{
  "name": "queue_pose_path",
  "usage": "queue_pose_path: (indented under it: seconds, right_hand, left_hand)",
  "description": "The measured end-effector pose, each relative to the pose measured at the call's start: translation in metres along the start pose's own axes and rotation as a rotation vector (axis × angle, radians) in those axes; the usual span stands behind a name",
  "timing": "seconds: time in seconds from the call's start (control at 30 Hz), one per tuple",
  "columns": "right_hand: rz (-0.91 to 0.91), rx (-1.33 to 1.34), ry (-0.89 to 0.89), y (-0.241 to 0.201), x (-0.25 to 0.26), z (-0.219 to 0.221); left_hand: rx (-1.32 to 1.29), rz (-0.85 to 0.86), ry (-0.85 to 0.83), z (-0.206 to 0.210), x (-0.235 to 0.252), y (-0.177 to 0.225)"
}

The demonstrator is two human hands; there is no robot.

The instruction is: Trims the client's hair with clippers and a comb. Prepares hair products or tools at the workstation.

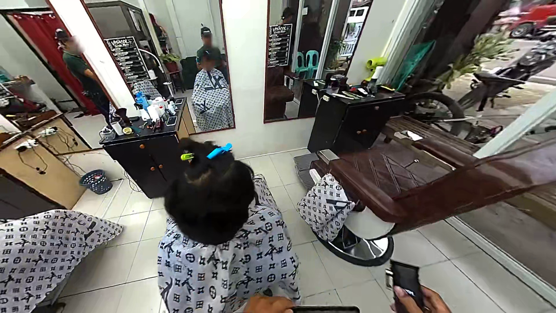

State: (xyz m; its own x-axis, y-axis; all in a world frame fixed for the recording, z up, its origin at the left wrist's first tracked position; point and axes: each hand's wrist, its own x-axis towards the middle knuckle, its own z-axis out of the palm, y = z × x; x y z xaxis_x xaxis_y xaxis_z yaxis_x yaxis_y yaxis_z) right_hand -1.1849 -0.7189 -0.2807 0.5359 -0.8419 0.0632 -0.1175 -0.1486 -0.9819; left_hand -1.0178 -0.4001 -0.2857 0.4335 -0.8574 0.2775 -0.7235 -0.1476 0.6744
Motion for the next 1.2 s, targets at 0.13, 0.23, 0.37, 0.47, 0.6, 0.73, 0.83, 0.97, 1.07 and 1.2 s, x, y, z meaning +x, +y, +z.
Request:
queue_pose_path:
  seconds: [0.13,0.23,0.37,0.47,0.6,0.73,0.83,0.97,1.07,1.2]
  right_hand:
    - [-0.031,0.033,-0.167,-0.019,0.079,0.040]
    - [-0.052,0.047,-0.280,-0.042,0.127,0.062]
    - [-0.136,0.027,-0.439,-0.058,0.200,0.080]
    - [-0.199,0.023,-0.567,-0.056,0.263,0.108]
    - [-0.222,0.081,-0.804,-0.066,0.319,0.154]
    - [-0.216,0.146,-1.083,-0.082,0.336,0.191]
    - [-0.220,0.196,-1.234,-0.089,0.333,0.217]
    - [-0.236,0.274,-1.355,-0.103,0.319,0.251]
    - [-0.269,0.282,-1.408,-0.114,0.314,0.264]
    - [-0.317,0.317,-1.442,-0.137,0.309,0.285]
  left_hand:
    - [0.001,-0.019,0.139,0.004,0.060,-0.024]
    - [0.051,-0.014,0.220,-0.002,0.110,-0.021]
    - [0.250,-0.110,0.456,-0.011,0.154,-0.008]
    - [0.602,-0.194,0.680,-0.017,0.167,-0.007]
    - [0.974,-0.372,1.042,-0.022,0.154,0.030]
    - [1.002,-0.689,1.446,-0.056,0.134,0.095]
    - [1.009,-0.864,1.285,-0.069,0.126,0.101]
    - [1.067,-0.815,0.958,-0.054,0.128,0.078]
    - [1.204,-0.651,0.825,-0.054,0.134,0.085]
    - [1.171,-0.744,1.208,-0.066,0.131,0.091]
